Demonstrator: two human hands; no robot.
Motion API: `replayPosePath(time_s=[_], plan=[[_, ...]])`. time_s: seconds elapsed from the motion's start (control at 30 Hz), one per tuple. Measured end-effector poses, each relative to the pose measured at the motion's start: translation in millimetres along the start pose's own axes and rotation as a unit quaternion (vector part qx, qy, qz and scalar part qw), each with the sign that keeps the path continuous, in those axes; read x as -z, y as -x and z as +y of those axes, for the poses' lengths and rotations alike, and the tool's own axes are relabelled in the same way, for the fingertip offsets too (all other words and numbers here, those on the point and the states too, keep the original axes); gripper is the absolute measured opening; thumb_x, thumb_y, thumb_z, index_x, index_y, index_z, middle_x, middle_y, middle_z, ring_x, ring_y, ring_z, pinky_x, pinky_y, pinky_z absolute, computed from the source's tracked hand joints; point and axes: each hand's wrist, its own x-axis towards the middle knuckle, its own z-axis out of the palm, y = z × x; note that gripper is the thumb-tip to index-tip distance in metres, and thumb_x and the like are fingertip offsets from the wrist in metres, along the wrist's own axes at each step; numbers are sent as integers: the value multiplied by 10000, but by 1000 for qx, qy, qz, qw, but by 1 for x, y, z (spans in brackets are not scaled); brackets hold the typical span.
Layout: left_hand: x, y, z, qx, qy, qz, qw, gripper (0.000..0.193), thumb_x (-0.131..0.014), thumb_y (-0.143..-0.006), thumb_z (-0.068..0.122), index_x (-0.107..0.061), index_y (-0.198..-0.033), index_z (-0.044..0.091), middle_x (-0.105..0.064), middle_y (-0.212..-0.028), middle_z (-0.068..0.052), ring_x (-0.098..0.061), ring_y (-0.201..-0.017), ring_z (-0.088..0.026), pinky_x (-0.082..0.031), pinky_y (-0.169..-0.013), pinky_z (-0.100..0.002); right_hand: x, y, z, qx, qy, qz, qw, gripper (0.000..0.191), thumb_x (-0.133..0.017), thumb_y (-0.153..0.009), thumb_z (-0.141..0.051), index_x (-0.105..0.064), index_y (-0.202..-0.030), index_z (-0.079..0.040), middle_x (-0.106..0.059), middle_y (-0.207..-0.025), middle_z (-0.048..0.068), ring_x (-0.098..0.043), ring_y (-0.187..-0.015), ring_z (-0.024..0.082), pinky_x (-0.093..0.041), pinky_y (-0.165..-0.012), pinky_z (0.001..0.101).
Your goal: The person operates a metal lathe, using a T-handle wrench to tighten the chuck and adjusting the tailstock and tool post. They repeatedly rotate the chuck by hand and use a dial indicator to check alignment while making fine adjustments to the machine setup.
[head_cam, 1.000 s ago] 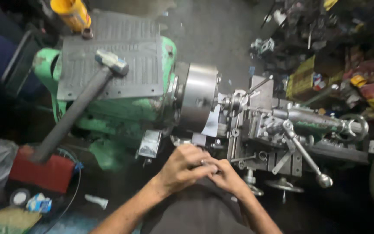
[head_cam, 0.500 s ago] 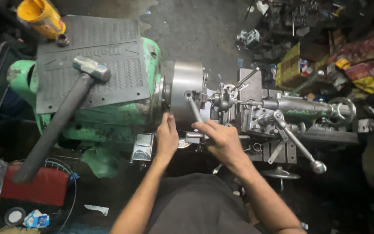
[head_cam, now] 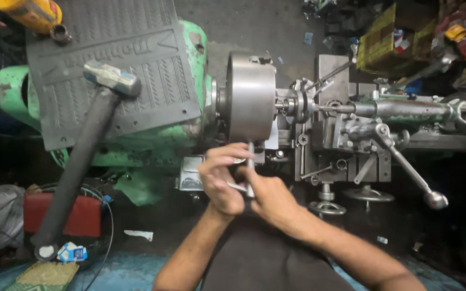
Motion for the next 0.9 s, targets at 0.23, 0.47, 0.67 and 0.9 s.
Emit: replayPosePath(time_s=[0.23, 0.47, 0.67, 0.9], plan=[[-4, -22, 13, -33, 36, -111, 993, 296, -447, -1123, 334, -513, -1110, 46, -655, -950, -167, -704, -827, -289, -639, -801, -481, -11, 32, 69, 60, -112, -46, 991, 406, -677, -851, -36, -533, -1230, -24, -754, -889, 180, -760, -821, 398, -608, -669, 436], [1, -46, 9, -64, 65, -236, 967, 265, -575, -1068, 262, -634, -951, 32, -670, -867, -127, -711, -783, -300, -646, -741, -452, 1, 51, 111, 102, -83, -120, 984, 351, -735, -924, -154, -621, -1239, -49, -766, -863, 120, -736, -728, 354, -558, -631, 441], [13, -75, 11, -54, 64, -347, 934, 236, -672, -1055, 142, -720, -850, 34, -676, -829, -85, -710, -803, -285, -642, -772, -422, 13, 59, 119, 172, -86, -113, 975, 335, -752, -884, -82, -686, -1210, -39, -762, -831, 116, -693, -631, 324, -506, -561, 438], [39, -26, -13, 94, 201, -291, 930, 190, -647, -960, 35, -679, -788, -37, -717, -744, -174, -780, -750, -353, -651, -661, -423, 13, 66, 113, 221, -132, -100, 961, 375, -779, -910, -39, -647, -1250, 49, -769, -934, 126, -758, -769, 287, -537, -645, 396]])
